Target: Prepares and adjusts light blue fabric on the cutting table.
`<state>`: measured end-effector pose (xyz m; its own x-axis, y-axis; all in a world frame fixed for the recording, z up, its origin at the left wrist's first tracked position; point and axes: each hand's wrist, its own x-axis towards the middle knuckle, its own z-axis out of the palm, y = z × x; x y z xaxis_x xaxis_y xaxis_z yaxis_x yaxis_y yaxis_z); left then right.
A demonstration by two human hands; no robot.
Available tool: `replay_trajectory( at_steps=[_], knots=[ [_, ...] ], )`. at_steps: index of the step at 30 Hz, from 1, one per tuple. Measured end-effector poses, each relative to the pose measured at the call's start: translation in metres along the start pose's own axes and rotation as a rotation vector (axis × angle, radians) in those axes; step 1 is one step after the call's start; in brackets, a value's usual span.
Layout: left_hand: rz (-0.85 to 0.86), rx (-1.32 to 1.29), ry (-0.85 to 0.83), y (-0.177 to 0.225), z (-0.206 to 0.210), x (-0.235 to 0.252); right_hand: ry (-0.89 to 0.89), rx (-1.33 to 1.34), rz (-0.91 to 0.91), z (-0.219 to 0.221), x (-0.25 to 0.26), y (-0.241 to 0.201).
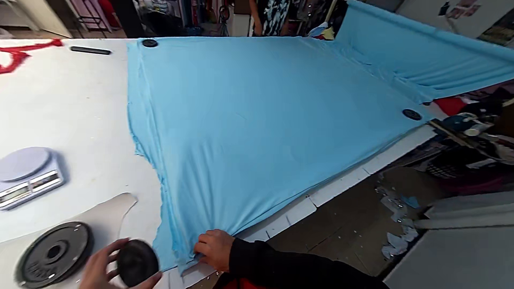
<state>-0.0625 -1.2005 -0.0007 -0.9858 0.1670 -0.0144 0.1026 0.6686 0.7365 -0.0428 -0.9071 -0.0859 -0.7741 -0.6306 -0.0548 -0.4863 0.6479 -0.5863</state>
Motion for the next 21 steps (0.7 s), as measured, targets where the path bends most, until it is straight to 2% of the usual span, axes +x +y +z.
replay_trajectory(
  at_steps=[6,15,19,21],
  knots=[
    [0.047,0.07,0.19,-0.001,0.024,0.014,-0.071,-0.014,0.027,0.001,0.014,-0.008],
    [0.102,0.066,0.228,0.01,0.018,0.018,0.123,0.425,0.03,0.004,0.018,-0.017],
    [0.121,0.08,0.148,0.031,0.04,0.038,-0.03,0.266,0.018,0.015,0.02,-0.016],
    [0.131,0.103,0.056,0.037,0.063,0.056,-0.032,0.138,-0.007,0.025,0.017,-0.014]
  ],
)
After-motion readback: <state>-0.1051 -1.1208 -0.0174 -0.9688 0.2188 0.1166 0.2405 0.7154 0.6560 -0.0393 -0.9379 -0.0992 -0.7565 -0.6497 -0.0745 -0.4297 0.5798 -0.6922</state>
